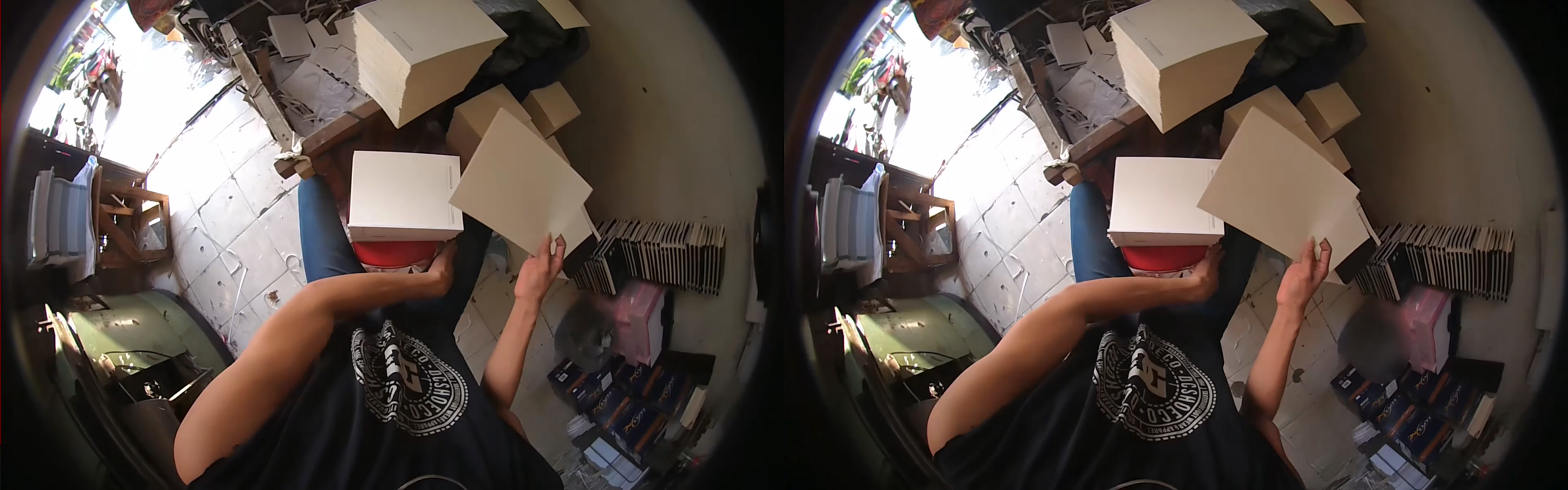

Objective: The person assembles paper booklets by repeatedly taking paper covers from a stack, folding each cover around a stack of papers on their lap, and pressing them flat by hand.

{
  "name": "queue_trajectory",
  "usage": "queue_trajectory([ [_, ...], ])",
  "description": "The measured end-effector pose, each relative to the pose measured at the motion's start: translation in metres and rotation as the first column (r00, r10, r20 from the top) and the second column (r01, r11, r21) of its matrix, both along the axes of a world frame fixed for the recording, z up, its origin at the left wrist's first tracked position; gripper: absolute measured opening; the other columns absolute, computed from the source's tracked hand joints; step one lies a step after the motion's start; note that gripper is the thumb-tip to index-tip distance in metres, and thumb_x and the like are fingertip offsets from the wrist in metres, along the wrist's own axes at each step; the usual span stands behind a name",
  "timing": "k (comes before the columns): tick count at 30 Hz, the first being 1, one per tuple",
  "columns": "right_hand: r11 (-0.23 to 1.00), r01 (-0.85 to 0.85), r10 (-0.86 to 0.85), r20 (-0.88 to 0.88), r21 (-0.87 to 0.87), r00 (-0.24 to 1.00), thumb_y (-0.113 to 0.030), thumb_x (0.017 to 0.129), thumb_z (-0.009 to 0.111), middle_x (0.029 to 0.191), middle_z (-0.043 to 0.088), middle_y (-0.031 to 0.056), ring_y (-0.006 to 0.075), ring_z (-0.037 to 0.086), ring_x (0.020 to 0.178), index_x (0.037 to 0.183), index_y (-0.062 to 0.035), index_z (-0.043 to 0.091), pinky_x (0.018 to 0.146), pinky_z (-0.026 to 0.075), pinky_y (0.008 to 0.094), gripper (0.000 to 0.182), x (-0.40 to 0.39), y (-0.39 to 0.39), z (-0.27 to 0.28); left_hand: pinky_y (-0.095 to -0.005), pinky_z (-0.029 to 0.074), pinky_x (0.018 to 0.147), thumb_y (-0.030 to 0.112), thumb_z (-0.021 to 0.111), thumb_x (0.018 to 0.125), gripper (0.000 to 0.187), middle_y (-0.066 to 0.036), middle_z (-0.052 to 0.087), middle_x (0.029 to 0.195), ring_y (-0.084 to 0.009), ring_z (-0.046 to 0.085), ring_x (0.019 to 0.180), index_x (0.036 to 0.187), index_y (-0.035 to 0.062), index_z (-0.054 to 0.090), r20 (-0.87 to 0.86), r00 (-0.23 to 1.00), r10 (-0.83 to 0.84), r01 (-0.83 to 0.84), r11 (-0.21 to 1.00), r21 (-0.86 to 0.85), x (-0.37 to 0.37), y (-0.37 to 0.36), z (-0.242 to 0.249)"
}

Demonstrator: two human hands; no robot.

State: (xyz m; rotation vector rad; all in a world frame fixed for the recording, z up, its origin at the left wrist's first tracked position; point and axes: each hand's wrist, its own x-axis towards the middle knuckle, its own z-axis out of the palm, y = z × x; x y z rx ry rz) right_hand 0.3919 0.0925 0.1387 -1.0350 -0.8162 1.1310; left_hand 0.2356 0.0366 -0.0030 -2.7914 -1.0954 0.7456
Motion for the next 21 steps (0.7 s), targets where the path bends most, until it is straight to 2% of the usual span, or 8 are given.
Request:
queue_trajectory([
  [2,0.996,-0.085,0.086,0.048,-0.025,0.995,-0.015,0.101,0.059,0.119,0.065,0.0096,0.0151,0.056,0.113,0.117,-0.0042,0.054,0.103,0.039,0.0304,0.02,-0.022,0.011,-0.015,-0.0545,0.037,0.108,0.031,0.057,0.096,0.043,-0.017,0.062,0.13,-0.0391,0.054,0.124,0.129,0.0047,0.063,0.236,0.957,0.171,-0.091,0.945,-0.314,-0.035,-0.016,0.072],
  [4,0.98,-0.184,0.19,0.08,-0.073,0.979,-0.015,0.101,0.06,0.114,0.068,0.0081,0.0134,0.058,0.109,0.115,-0.0036,0.056,0.1,0.041,0.0296,0.018,-0.043,0.016,-0.029,-0.0498,0.052,0.094,0.033,0.06,0.094,0.036,-0.018,0.072,0.109,-0.0385,0.068,0.102,0.116,0.0061,0.071,0.367,0.736,0.568,-0.139,0.658,-0.74,-0.079,-0.019,0.121],
  [6,0.971,-0.221,0.228,0.076,-0.095,0.971,-0.013,0.1,0.061,0.107,0.07,0.0062,0.0095,0.061,0.101,0.11,-0.0029,0.059,0.095,0.044,0.0268,0.014,-0.069,0.018,-0.035,-0.0464,0.057,0.072,0.035,0.064,0.092,0.032,-0.018,0.072,0.084,-0.0377,0.07,0.075,0.097,0.0052,0.074,0.57,0.391,0.723,-0.109,0.651,-0.751,-0.137,-0.041,0.113],
  [8,0.951,-0.284,0.298,0.116,-0.119,0.948,-0.013,0.1,0.061,0.107,0.07,0.006,0.0082,0.061,0.099,0.109,-0.0027,0.06,0.093,0.045,0.0259,0.013,-0.091,0.02,-0.05,-0.0428,0.056,0.069,0.031,0.07,0.089,0.029,-0.018,0.072,0.08,-0.0349,0.07,0.074,0.089,0.0012,0.072,0.311,0.202,0.929,-0.721,0.356,-0.594,-0.203,-0.062,0.134],
  [10,0.945,-0.298,0.316,0.141,-0.138,0.938,-0.012,0.1,0.06,0.103,0.071,0.0059,0.0075,0.062,0.096,0.108,-0.002,0.06,0.091,0.045,0.0253,0.013,-0.101,0.018,-0.053,-0.0347,0.054,0.063,0.02,0.08,0.082,0.022,-0.013,0.071,0.077,-0.0219,0.068,0.066,0.084,0.0011,0.071,0.598,-0.215,0.772,-0.73,0.28,-0.624,-0.226,-0.078,0.145],
  [11,0.941,-0.301,0.323,0.148,-0.153,0.935,-0.012,0.1,0.06,0.102,0.072,0.0058,0.0075,0.062,0.095,0.108,-0.0017,0.06,0.09,0.046,0.0251,0.013,-0.104,0.017,-0.054,-0.0326,0.054,0.063,0.018,0.082,0.08,0.02,-0.011,0.071,0.082,-0.0193,0.067,0.067,0.085,0.0017,0.072,0.675,-0.282,0.681,-0.741,0.292,-0.604,-0.228,-0.08,0.143],
  [15,0.928,-0.317,0.354,0.201,-0.193,0.913,-0.012,0.101,0.06,0.1,0.072,0.0064,0.0071,0.063,0.09,0.109,-0.0008,0.059,0.085,0.047,0.0234,0.014,-0.111,0.015,-0.055,-0.0288,0.054,0.065,0.012,0.084,0.077,0.019,-0.008,0.072,0.093,-0.016,0.067,0.073,0.092,0.0037,0.075,0.881,-0.267,0.391,-0.814,0.399,-0.423,-0.218,-0.072,0.121],
  [21,0.937,-0.303,0.34,0.258,-0.174,0.905,-0.012,0.101,0.06,0.097,0.073,0.0074,0.0063,0.063,0.089,0.109,0.0003,0.058,0.083,0.048,0.0221,0.015,-0.111,0.016,-0.061,-0.0294,0.055,0.069,0.013,0.083,0.079,0.021,-0.008,0.073,0.092,-0.0163,0.069,0.075,0.097,0.0056,0.077,0.841,-0.323,0.433,-0.819,0.318,-0.478,-0.207,-0.065,0.107],
])
